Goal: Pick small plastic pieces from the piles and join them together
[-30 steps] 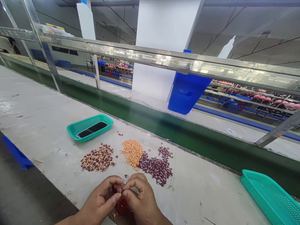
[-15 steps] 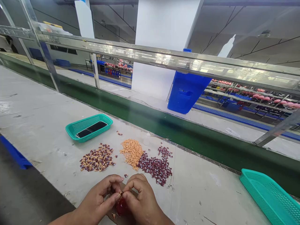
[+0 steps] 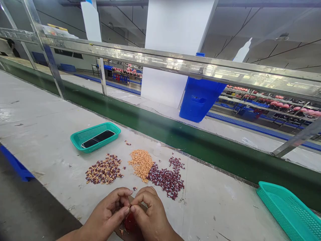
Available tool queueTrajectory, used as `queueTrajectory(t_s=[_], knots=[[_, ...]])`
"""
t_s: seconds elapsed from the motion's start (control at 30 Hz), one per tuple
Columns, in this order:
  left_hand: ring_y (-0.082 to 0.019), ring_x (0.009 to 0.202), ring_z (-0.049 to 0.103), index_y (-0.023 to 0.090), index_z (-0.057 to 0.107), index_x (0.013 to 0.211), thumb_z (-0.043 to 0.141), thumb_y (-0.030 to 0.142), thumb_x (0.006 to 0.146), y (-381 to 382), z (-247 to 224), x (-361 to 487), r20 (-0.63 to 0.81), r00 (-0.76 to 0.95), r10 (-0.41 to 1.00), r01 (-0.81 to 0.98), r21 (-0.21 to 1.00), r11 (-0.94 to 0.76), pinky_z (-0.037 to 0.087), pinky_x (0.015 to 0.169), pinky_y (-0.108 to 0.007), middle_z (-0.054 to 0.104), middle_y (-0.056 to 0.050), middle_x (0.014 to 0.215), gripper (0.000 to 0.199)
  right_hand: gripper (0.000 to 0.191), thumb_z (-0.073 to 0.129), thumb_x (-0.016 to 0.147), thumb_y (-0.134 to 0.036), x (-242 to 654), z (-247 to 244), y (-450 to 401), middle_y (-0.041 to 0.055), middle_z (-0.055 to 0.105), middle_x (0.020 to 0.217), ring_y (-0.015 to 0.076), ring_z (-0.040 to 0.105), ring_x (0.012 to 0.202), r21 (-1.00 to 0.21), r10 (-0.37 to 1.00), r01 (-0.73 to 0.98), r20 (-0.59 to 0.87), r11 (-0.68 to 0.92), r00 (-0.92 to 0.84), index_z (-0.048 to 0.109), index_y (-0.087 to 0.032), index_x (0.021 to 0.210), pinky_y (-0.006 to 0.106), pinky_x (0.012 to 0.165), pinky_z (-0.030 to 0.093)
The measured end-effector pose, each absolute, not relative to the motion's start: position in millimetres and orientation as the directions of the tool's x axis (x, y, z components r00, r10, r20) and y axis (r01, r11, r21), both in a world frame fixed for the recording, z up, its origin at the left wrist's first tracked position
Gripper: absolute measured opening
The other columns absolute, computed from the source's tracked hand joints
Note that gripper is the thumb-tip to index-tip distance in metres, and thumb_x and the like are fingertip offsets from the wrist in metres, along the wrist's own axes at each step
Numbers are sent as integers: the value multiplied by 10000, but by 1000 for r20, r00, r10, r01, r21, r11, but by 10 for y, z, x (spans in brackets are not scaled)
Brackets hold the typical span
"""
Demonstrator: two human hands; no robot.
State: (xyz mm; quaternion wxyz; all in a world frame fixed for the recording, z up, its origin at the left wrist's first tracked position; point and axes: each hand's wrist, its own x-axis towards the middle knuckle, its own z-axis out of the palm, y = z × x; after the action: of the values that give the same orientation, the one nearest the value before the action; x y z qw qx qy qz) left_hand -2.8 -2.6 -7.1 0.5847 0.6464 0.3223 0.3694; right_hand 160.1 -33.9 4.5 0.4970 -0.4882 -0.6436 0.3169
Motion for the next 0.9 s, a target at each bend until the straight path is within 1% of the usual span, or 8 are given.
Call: queueTrajectory(t_s=[0.2,0.27,0.33,0.4,0.47,0.53,0.77,0.9], knots=[[-160,707,608,228,505,1122,514,280,837,-16,-63,-41,106,561,821,39,987,-154,498,645,-265,622,-10,800,290,92,593,776,-238,1597,27,-329,16,614,755,178,570,791,-872,942,360,327,331,-74,632,-221,694,305,748,438],[-166,713,617,230,508,1125,502,266,830,66,-47,-68,120,549,827,118,969,-219,502,659,-272,634,-10,794,297,66,605,764,-225,1686,49,-294,26,645,821,191,575,848,-854,947,411,296,319,-121,664,-232,793,320,787,438],[-178,744,624,229,563,1051,496,249,816,226,-2,-149,167,508,845,256,907,-333,499,701,-285,651,-16,797,245,228,610,766,-214,1863,94,-245,43,664,942,205,571,930,-820,963,505,241,270,-123,655,-239,988,339,836,429],[-201,802,624,223,627,866,483,272,820,450,60,-297,229,496,838,420,781,-462,487,744,-303,671,-36,850,159,280,556,810,-191,2096,149,-197,59,662,1012,210,564,971,-716,983,684,186,137,-1,627,-227,1078,350,861,410],[-231,856,621,223,649,839,470,307,826,690,119,-486,277,486,829,554,636,-537,475,789,-333,684,-48,875,198,186,535,812,-181,2319,192,-167,43,676,964,216,562,946,-452,989,891,146,41,28,664,-228,938,350,837,390],[-251,872,620,219,659,854,446,334,839,888,164,-661,281,467,838,669,507,-543,468,793,-352,683,-65,906,242,161,528,782,-136,2471,204,-158,39,683,818,219,572,824,-366,992,931,114,-6,51,665,-213,750,348,760,375],[-221,917,607,204,650,892,415,280,885,957,243,-530,251,596,763,671,366,-645,452,817,-322,669,-61,952,248,184,553,641,-48,2478,84,-169,35,681,670,212,581,722,-283,999,959,37,-9,20,635,-206,596,314,677,321],[-194,894,594,193,635,885,416,142,869,849,255,-64,152,791,593,550,249,-797,443,796,-302,649,-51,917,225,238,488,690,-38,2444,65,-156,50,668,659,213,574,709,-302,997,953,64,-12,32,626,-200,583,326,693,319]])
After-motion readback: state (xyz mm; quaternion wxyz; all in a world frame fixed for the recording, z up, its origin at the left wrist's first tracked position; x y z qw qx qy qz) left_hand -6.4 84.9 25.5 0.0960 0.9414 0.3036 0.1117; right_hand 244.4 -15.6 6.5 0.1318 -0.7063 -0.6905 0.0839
